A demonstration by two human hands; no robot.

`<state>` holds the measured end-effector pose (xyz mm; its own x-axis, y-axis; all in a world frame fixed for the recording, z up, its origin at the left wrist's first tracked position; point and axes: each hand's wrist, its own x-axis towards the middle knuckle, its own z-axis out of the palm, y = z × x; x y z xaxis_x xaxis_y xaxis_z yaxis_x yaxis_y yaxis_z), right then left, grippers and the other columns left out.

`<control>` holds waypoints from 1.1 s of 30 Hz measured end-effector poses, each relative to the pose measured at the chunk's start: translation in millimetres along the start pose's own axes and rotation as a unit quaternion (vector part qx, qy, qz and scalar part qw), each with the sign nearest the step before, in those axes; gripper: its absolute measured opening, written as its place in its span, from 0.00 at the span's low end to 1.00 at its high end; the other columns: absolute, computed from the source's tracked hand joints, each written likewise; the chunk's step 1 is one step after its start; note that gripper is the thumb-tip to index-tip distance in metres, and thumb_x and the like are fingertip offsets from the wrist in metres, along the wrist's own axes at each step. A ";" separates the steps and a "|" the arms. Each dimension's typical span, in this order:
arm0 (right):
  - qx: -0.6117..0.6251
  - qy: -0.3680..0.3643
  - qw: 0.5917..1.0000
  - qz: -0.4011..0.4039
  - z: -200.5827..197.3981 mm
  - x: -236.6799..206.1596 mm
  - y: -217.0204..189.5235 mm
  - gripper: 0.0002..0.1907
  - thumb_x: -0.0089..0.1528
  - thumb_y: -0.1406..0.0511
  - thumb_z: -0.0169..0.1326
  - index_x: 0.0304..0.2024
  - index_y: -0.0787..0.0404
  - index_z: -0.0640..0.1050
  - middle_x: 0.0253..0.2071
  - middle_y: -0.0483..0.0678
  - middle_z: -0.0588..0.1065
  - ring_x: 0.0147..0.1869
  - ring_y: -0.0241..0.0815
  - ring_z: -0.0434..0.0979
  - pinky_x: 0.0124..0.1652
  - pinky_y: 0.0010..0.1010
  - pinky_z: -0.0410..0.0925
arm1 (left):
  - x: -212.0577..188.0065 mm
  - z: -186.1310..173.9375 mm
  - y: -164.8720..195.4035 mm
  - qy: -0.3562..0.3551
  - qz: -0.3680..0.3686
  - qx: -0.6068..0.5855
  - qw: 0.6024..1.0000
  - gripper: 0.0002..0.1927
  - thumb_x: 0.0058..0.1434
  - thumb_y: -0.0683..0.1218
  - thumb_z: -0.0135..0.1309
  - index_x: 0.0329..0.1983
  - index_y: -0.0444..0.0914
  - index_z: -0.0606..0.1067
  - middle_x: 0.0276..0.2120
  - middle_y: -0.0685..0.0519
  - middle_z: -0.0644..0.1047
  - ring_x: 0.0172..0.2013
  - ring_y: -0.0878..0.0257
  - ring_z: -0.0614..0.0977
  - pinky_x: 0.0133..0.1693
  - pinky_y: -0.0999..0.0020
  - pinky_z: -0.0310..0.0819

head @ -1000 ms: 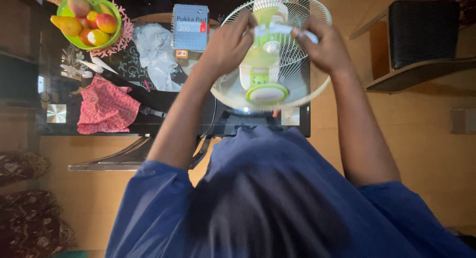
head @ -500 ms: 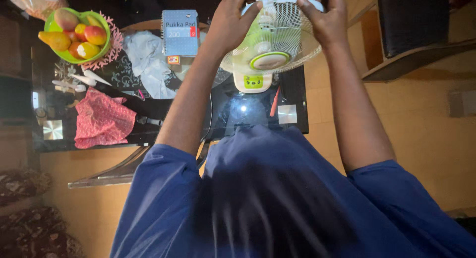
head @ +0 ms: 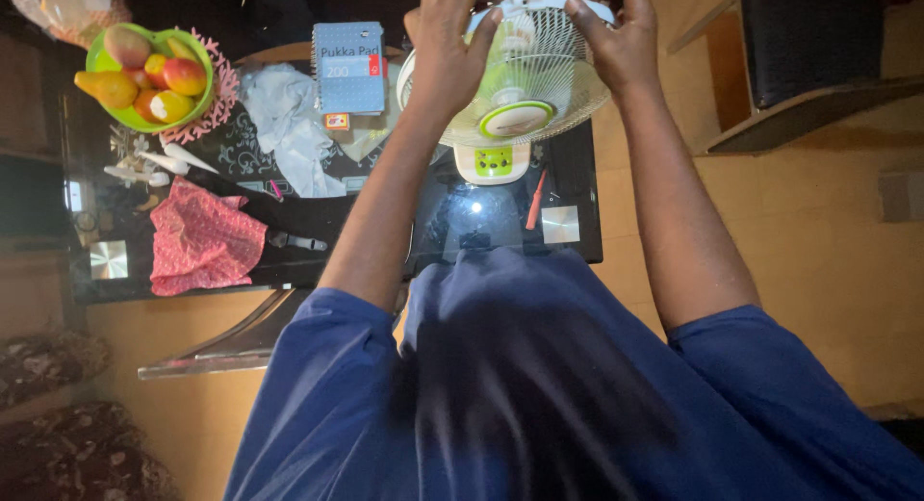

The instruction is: The person sits at a glass table and services a small table fan. They detach the white front grille ring from the fan, separate the guard from the fan body, and use a screwdriver to unscrew and work on the fan guard and components, handling the parts by hand.

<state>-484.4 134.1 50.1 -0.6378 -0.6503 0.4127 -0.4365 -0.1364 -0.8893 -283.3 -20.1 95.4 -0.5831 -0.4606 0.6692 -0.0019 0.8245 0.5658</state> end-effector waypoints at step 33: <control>-0.046 0.010 0.999 -0.022 7.3 -3.6 -3.5 0.16 0.69 0.59 0.68 0.43 0.61 0.75 0.41 0.42 0.73 0.44 0.34 0.70 0.47 0.29 0.65 | 2.0 -14.3 3.8 -0.064 0.021 0.007 0.998 0.08 0.71 0.44 0.55 0.51 0.40 0.74 0.45 0.54 0.75 0.47 0.54 0.73 0.47 0.57 0.64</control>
<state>-476.0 131.5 50.3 -0.6291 -0.6293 0.4564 -0.5205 -0.0950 -0.8486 -272.9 -22.6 105.8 -0.6818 -0.3809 0.6246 0.0134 0.8471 0.5312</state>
